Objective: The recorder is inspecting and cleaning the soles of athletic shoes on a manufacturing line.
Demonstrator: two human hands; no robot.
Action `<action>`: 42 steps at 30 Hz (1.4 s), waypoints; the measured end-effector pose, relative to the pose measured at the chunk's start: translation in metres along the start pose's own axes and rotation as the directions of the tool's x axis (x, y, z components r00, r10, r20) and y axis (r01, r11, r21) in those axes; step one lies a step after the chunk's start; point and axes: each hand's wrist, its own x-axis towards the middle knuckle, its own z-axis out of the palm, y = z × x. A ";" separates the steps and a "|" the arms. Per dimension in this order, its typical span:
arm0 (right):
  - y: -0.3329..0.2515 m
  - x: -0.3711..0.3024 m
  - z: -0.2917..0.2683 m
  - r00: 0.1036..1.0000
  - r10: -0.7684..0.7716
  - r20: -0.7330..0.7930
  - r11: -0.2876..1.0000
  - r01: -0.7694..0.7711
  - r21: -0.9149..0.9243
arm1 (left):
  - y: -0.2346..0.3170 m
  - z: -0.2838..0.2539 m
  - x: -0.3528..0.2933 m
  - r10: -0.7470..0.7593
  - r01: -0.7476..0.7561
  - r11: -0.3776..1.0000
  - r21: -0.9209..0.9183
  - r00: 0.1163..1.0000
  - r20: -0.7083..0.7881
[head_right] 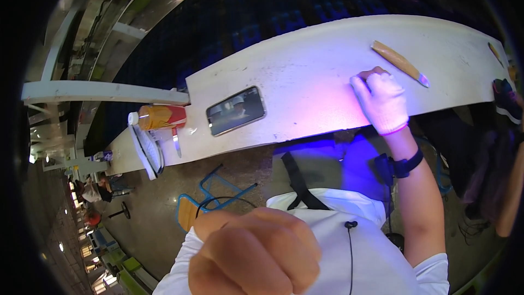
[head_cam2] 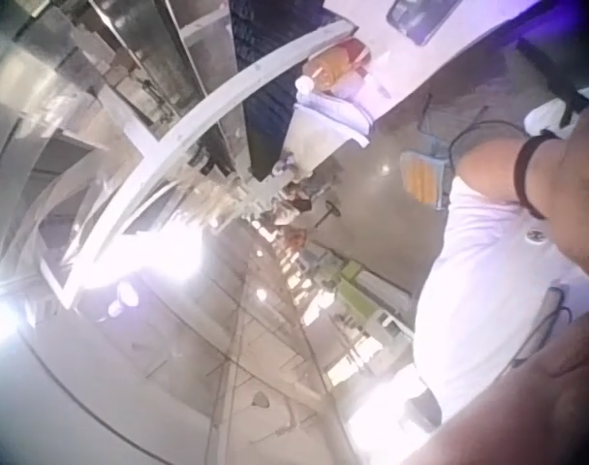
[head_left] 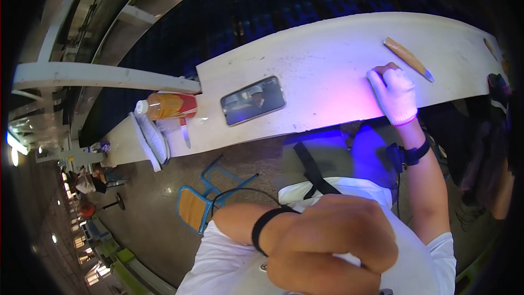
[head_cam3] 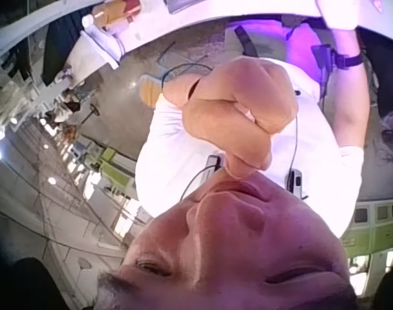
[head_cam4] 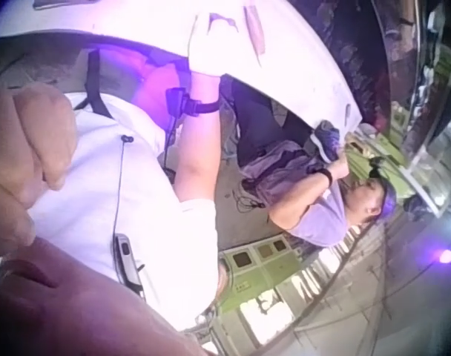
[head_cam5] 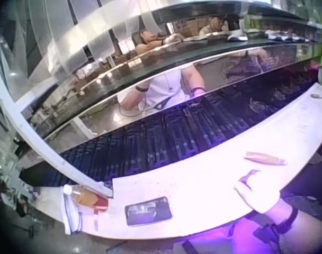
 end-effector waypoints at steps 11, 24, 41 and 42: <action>0.013 -0.004 0.010 0.994 -0.074 -0.076 0.997 0.076 0.027 | -0.014 -0.017 -0.005 0.436 -0.428 0.900 -0.081 0.882 0.178; 0.011 -0.002 0.007 0.997 -0.062 -0.051 0.998 0.062 0.011 | -0.013 -0.028 0.012 0.398 -0.375 0.917 -0.131 0.860 0.319; 0.011 -0.003 0.008 0.993 -0.080 -0.082 0.997 0.080 -0.002 | -0.008 -0.037 0.014 0.353 -0.315 0.936 -0.159 0.845 0.401; 0.012 -0.003 0.009 0.993 -0.083 -0.080 0.997 0.082 -0.013 | -0.008 -0.038 0.013 0.349 -0.313 0.937 -0.153 0.844 0.408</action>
